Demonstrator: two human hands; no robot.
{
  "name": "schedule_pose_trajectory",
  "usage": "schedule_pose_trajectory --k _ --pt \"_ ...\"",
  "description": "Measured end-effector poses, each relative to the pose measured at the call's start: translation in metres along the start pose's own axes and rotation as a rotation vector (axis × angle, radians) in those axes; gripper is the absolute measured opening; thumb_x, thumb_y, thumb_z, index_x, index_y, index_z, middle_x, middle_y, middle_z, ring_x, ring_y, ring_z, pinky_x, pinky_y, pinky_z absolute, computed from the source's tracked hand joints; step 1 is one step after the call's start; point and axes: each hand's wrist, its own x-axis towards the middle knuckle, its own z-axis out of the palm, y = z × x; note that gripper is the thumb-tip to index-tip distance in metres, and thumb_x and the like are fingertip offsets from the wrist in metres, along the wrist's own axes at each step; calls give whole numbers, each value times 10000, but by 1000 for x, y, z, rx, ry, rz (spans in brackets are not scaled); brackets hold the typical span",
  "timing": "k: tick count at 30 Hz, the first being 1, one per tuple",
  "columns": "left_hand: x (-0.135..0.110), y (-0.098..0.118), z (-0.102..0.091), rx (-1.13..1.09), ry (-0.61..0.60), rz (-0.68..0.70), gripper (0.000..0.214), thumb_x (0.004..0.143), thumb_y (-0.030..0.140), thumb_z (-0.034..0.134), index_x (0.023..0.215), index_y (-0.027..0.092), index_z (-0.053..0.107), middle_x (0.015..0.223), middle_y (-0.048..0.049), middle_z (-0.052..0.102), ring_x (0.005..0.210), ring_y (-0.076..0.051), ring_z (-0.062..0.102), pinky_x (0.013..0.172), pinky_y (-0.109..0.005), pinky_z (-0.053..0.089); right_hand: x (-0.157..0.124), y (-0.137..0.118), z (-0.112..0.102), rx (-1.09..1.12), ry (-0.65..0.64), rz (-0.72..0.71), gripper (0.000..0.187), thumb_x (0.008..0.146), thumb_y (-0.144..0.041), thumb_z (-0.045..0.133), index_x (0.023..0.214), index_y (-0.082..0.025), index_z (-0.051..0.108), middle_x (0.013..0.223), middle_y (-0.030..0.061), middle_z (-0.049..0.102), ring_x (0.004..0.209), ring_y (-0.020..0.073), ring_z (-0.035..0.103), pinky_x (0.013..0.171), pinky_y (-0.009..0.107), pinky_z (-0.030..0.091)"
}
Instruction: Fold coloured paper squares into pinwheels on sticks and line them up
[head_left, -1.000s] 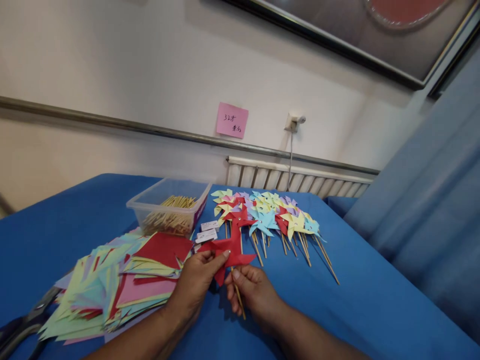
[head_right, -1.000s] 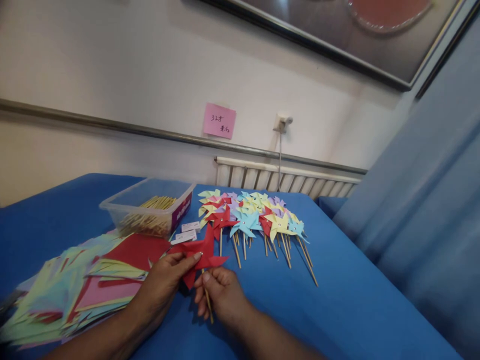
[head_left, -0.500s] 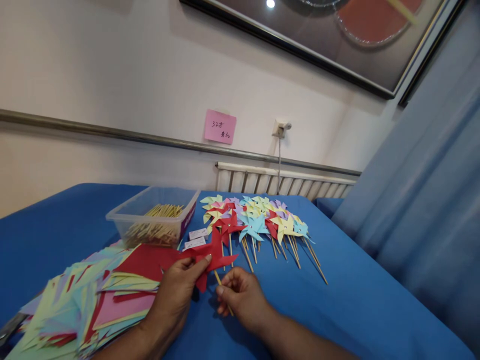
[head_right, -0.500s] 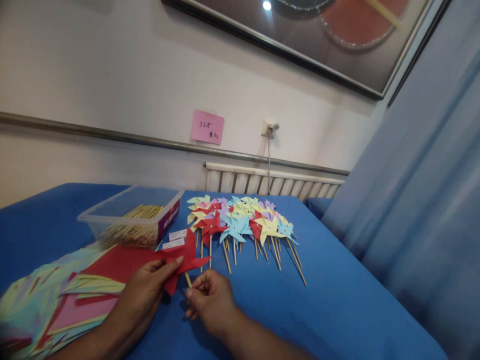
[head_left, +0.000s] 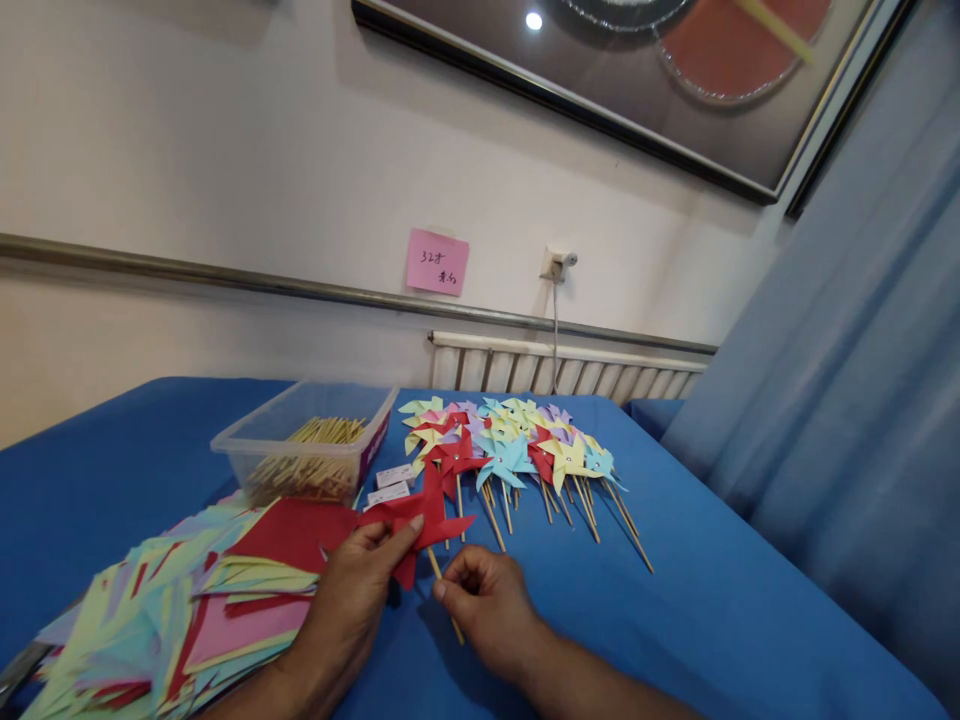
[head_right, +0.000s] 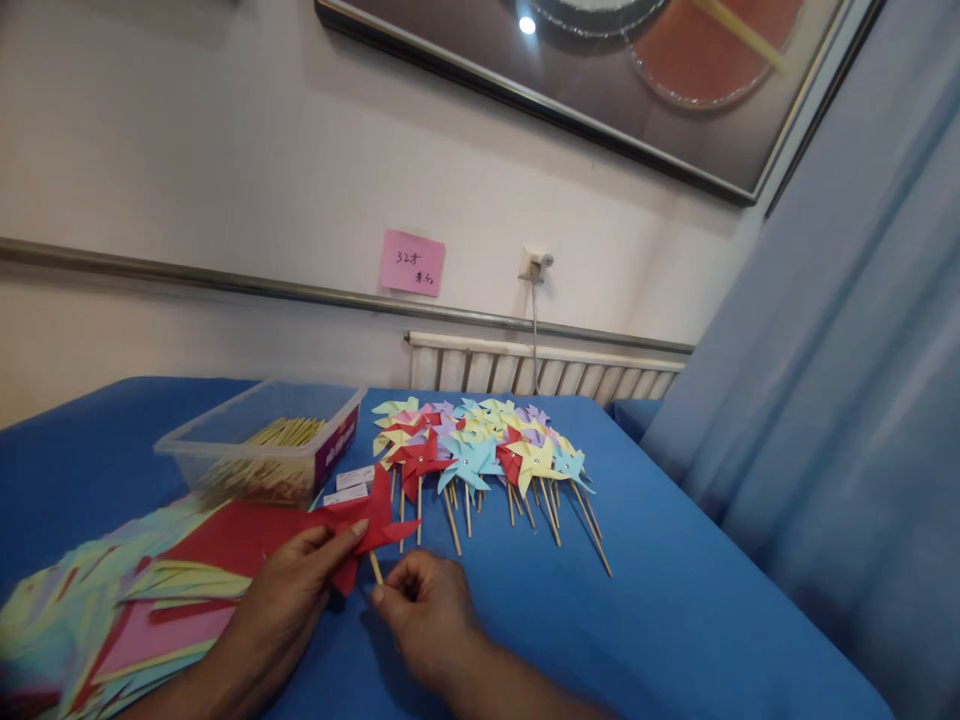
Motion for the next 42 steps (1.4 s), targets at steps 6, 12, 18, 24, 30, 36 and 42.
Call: schedule_pose_trajectory --k 6,12,18,24,30,36,42 --pt "0 0 1 -137 -227 -90 482 595 358 785 1014 192 614 785 -2 702 708 -151 645 585 -221 467 14 -9 -23 -149 153 -86 220 747 -351 562 609 -181 542 479 -43 510 437 95 449 440 193 345" --pt "4 -16 -2 4 -295 -130 478 614 390 750 1020 170 627 984 -97 718 871 -221 666 692 -282 494 44 -2 -86 -394 412 -41 247 755 -384 541 625 -177 576 525 -11 563 486 129 492 458 212 328" --pt "7 -23 -4 59 -334 -116 404 617 382 725 945 159 646 861 -82 728 757 -199 667 662 -288 498 56 9 -121 -615 470 52 224 744 -325 565 579 -178 596 536 16 602 518 143 520 481 226 292" --pt "6 -24 -4 69 -357 -95 357 615 372 719 892 158 652 812 -66 727 681 -170 652 614 -264 481 56 13 -119 -732 426 82 214 773 -326 578 622 -185 634 598 28 651 567 153 574 496 226 301" --pt "8 -25 -3 59 -376 -113 350 583 376 732 850 162 658 766 -54 727 633 -156 635 585 -252 465 57 14 -120 -799 418 87 212 801 -345 576 678 -187 648 648 38 673 608 163 596 510 230 305" --pt "6 -25 -1 75 -384 -120 333 588 356 716 852 164 650 754 -46 724 625 -146 622 600 -251 461 54 11 -119 -850 432 82 212 808 -373 575 722 -189 638 685 47 680 623 167 602 503 233 283" --pt "-2 -25 3 172 -435 -28 260 631 317 663 838 161 638 740 -34 702 622 -148 602 629 -271 457 47 -5 -115 -900 458 44 243 832 -377 532 679 -197 587 638 52 648 596 184 570 504 255 248"
